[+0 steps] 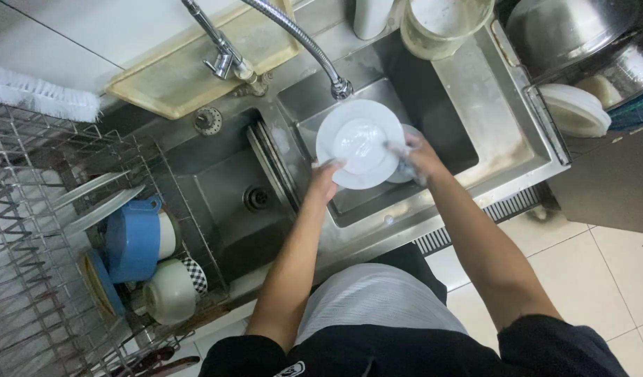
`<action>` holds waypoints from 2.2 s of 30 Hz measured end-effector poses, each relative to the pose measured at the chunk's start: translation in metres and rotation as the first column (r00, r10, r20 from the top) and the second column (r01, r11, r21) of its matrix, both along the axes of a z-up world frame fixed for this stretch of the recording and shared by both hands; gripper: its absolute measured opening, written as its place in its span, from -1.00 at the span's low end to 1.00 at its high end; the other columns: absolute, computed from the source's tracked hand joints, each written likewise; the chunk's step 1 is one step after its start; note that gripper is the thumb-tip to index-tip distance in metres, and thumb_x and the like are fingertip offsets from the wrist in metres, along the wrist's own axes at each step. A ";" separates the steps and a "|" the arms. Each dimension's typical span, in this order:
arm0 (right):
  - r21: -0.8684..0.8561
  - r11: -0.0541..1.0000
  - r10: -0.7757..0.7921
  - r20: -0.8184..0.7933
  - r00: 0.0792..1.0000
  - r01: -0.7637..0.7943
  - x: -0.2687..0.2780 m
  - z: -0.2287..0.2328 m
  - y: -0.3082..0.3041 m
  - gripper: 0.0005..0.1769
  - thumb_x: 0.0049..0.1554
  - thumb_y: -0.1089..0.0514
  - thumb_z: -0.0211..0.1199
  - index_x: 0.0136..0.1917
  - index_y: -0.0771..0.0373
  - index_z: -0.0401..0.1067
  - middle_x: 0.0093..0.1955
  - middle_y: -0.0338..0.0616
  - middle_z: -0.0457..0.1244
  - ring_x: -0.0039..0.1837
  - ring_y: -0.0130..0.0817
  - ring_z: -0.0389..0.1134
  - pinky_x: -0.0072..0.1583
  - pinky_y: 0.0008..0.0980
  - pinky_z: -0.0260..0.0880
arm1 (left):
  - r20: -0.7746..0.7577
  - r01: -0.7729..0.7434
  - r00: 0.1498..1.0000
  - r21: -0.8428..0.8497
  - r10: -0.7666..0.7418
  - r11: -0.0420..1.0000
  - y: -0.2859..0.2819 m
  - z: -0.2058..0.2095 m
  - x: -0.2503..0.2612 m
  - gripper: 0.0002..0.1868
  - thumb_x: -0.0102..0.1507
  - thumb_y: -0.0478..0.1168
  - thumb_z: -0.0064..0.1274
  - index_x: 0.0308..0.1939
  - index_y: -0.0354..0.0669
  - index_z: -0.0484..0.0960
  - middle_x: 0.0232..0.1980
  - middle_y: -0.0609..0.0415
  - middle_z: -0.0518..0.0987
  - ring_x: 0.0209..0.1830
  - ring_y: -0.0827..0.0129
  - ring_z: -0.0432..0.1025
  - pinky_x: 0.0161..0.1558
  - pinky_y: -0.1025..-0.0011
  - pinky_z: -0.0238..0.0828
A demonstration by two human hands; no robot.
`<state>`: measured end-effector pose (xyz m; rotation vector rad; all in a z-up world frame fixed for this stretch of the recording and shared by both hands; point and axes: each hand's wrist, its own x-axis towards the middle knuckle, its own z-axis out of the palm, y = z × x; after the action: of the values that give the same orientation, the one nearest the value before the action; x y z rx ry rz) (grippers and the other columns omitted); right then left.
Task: The person washes several white plates and bowls in a double-basin stainless steel sink using a blue sponge and soapy water. They scrub each item, rinse it under running water, and place it in the left sink basin. The person repeats this process for multiple items throughout the clip.
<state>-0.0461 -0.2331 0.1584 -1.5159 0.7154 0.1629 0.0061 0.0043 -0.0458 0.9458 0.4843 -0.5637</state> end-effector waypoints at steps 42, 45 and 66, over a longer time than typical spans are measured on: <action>-0.872 -0.178 0.552 -0.472 0.687 -0.457 0.079 -0.078 -0.007 -0.46 0.22 0.02 0.07 0.46 -0.12 0.39 -0.08 -0.12 0.45 -0.11 -0.12 0.55 -0.13 -0.06 0.53 | 0.018 0.206 0.977 0.186 -0.213 0.961 -0.042 0.090 -0.019 -0.42 0.25 -0.32 0.24 0.37 -0.13 0.52 0.25 -0.21 0.61 0.35 -0.03 0.45 0.33 -0.07 0.37; -0.908 0.065 0.823 -0.185 0.537 -0.413 0.062 -0.061 0.038 -0.55 0.18 -0.02 0.13 0.34 -0.05 0.37 0.21 0.08 0.41 0.02 0.07 0.54 0.06 0.02 0.53 | 0.085 0.274 0.949 0.255 -0.303 0.928 -0.040 0.094 -0.018 -0.47 0.27 -0.38 0.12 0.35 -0.13 0.56 0.27 -0.23 0.60 0.40 -0.02 0.40 0.36 -0.07 0.36; -0.916 0.007 0.400 -0.366 0.840 -0.402 0.071 -0.037 -0.021 -0.39 0.11 0.17 0.27 0.42 0.25 0.30 0.19 0.32 0.37 -0.07 0.08 0.53 -0.02 0.02 0.52 | 0.108 0.267 0.931 0.451 -0.349 0.852 -0.036 0.133 -0.008 -0.40 0.24 -0.31 0.17 0.39 -0.29 0.49 0.34 -0.31 0.55 0.43 -0.08 0.39 0.43 0.01 0.32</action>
<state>0.0253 -0.2541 0.1209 -3.0925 0.2559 0.1099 -0.0021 -0.0320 0.0868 1.5068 0.2881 -0.6650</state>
